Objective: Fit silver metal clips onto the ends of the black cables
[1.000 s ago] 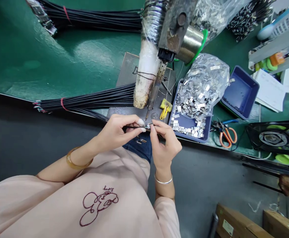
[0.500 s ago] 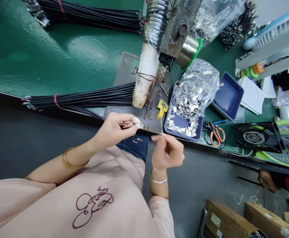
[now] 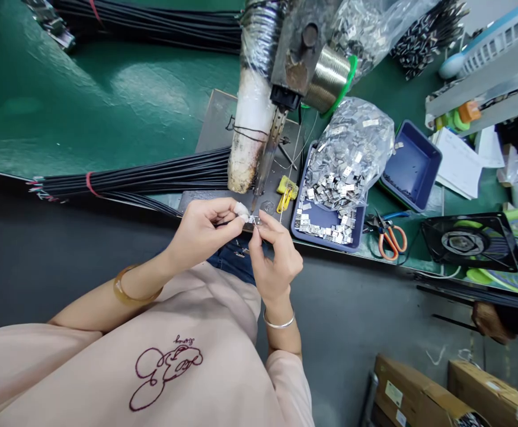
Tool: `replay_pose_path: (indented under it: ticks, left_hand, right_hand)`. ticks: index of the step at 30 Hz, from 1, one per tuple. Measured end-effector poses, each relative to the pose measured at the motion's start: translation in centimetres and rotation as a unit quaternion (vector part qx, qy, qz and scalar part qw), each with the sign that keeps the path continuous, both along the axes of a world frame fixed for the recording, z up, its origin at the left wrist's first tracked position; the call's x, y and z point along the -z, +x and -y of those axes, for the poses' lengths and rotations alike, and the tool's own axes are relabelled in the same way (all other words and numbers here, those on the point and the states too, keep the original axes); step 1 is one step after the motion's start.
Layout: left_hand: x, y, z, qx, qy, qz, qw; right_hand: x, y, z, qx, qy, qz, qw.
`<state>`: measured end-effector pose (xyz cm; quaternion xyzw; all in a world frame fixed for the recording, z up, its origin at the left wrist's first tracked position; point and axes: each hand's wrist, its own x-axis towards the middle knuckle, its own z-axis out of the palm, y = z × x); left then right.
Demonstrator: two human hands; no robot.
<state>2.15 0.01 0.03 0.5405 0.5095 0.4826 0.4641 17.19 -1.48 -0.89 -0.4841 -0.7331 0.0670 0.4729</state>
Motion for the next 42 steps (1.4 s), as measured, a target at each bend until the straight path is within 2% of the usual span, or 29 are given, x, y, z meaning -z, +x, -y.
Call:
replay_pose_path:
  ticks: [6,13,21,23,26,29,31,33,37,39,42]
  left_hand:
    - [0.1,0.2,-0.2,-0.020,0.009,-0.006,1.000]
    - [-0.2,0.1,-0.3,-0.019,0.031,-0.011,0.999]
    - [-0.3,0.1,-0.1,-0.004,0.021,-0.027,0.999]
    - [-0.3,0.0,0.1,-0.001,0.036,-0.039,0.999]
    - [-0.1,-0.1,0.6,0.006,0.101,-0.077,0.992]
    - [0.2,-0.4,0.9,0.026,0.190,-0.120,0.974]
    - [0.2,-0.7,1.0,0.037,0.194,-0.118,0.973]
    - [-0.1,-1.1,0.9,0.055,0.139,-0.077,0.986]
    - [-0.8,-1.9,0.7,0.124,-0.001,0.036,0.992]
    - [-0.9,-2.1,0.6,0.146,-0.041,0.071,0.986]
    - [-0.7,-2.1,0.6,0.143,-0.067,0.100,0.982]
  right_hand:
    - [-0.1,-0.3,-0.4,-0.003,-0.026,-0.027,0.999]
    - [-0.7,-0.3,-0.6,-0.001,0.006,0.002,1.000]
    - [-0.4,0.2,0.2,-0.026,0.008,0.020,0.999]
    - [-0.3,0.4,0.2,-0.011,-0.017,-0.007,1.000]
    - [-0.4,0.6,0.0,0.009,-0.111,-0.068,0.991]
    - [-0.6,0.7,-0.5,-0.017,-0.220,-0.113,0.969]
    - [-0.8,0.8,-0.7,-0.047,-0.252,-0.139,0.956]
    - [-0.7,0.8,-0.8,-0.065,-0.238,-0.144,0.958]
    - [-0.6,1.0,-0.6,-0.071,-0.114,-0.063,0.989]
    - [-0.5,1.1,-0.5,-0.073,-0.061,-0.026,0.995]
    - [-0.6,1.1,-0.5,-0.066,-0.010,0.018,0.998]
